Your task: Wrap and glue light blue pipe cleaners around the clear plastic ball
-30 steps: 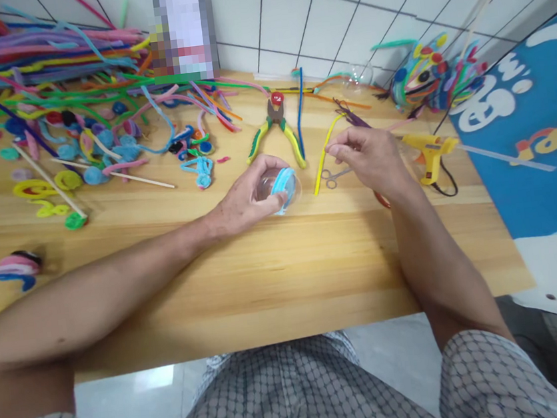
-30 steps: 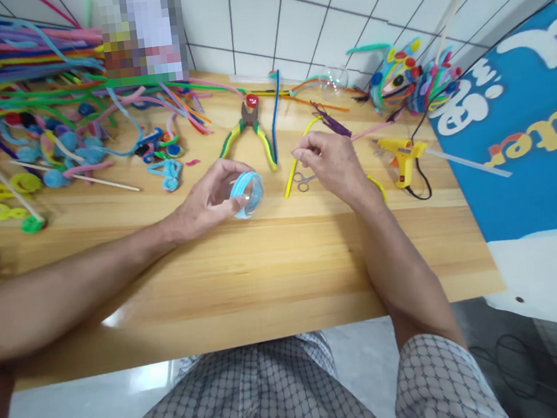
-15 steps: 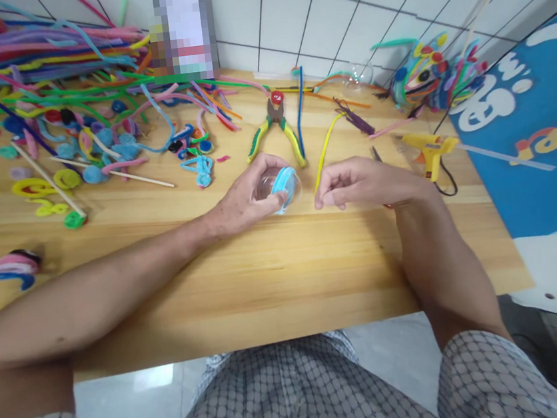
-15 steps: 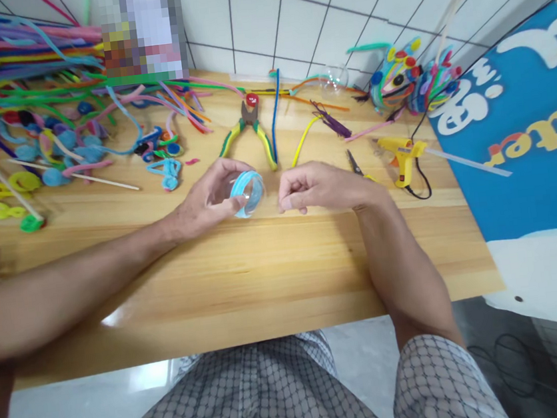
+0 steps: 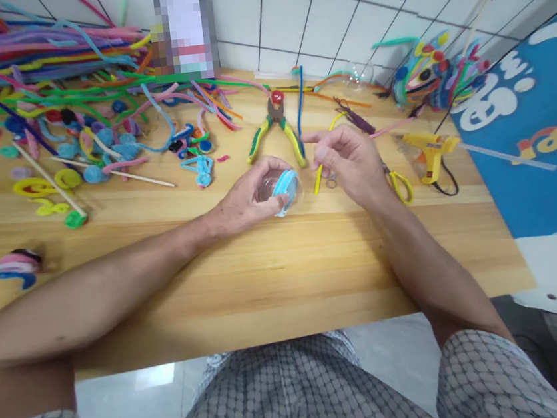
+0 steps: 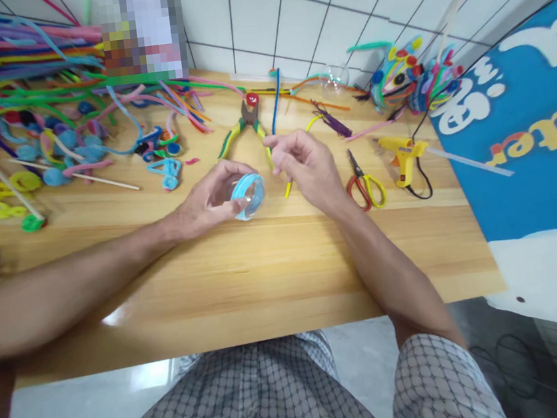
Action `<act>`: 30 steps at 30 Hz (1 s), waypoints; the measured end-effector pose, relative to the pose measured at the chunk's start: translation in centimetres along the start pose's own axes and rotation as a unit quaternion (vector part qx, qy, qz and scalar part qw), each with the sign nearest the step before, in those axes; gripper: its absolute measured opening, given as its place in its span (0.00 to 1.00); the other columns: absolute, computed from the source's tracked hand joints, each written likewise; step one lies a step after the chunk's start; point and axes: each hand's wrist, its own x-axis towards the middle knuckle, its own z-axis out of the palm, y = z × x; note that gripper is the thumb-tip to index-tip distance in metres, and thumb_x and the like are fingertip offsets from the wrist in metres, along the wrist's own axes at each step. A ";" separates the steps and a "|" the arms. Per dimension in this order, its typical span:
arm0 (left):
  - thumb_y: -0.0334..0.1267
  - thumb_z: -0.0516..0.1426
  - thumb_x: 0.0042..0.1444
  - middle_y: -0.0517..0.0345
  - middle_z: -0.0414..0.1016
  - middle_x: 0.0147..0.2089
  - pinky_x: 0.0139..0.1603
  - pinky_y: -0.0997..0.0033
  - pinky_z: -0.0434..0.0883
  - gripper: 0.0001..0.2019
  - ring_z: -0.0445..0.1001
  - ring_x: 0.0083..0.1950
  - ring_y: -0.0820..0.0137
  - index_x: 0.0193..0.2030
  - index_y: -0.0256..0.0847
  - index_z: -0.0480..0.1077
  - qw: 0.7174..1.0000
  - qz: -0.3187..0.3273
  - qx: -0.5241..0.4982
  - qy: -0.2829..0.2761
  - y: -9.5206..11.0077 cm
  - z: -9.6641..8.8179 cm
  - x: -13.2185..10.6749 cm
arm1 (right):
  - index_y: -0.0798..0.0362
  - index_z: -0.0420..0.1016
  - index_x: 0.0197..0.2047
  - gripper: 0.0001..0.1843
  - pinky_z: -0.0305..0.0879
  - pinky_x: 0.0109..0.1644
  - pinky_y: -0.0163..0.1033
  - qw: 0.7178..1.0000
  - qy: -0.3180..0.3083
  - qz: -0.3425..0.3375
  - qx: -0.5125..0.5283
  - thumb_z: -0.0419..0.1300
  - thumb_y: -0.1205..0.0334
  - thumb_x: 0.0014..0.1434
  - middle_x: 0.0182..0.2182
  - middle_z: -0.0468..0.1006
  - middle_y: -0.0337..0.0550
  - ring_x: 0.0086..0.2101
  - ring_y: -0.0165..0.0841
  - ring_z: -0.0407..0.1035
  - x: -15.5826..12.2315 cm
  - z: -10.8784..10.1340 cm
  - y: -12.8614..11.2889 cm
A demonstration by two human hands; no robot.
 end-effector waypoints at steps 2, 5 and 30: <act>0.56 0.73 0.63 0.52 0.79 0.55 0.55 0.67 0.77 0.28 0.78 0.53 0.65 0.60 0.43 0.73 1.000 0.011 -0.010 0.012 0.0 -0.2 0.1 | 0.44 0.75 0.40 0.20 0.74 0.41 0.43 0.997 -0.052 -0.009 -0.048 0.70 0.38 0.70 0.35 0.85 0.41 0.47 0.43 0.82 -0.5 0.1 -0.2; 0.60 0.73 0.62 0.51 0.81 0.55 0.57 0.66 0.78 0.29 0.79 0.55 0.63 0.58 0.42 0.74 0.998 0.017 -0.042 0.049 -0.2 -0.6 0.5 | 0.46 0.75 0.41 0.11 0.71 0.40 0.41 0.985 -0.139 0.019 -0.103 0.67 0.50 0.72 0.30 0.82 0.36 0.35 0.36 0.78 -0.8 -0.2 -0.5; 0.49 0.66 0.57 0.52 0.87 0.44 0.59 0.51 0.84 0.17 0.88 0.53 0.53 0.48 0.41 0.77 0.934 -0.174 -0.299 0.093 1.0 -1.1 1.8 | 0.49 0.86 0.44 0.12 0.71 0.34 0.35 0.985 -0.119 0.116 -0.048 0.78 0.56 0.60 0.37 0.87 0.39 0.33 0.30 0.76 0.2 -2.0 -0.6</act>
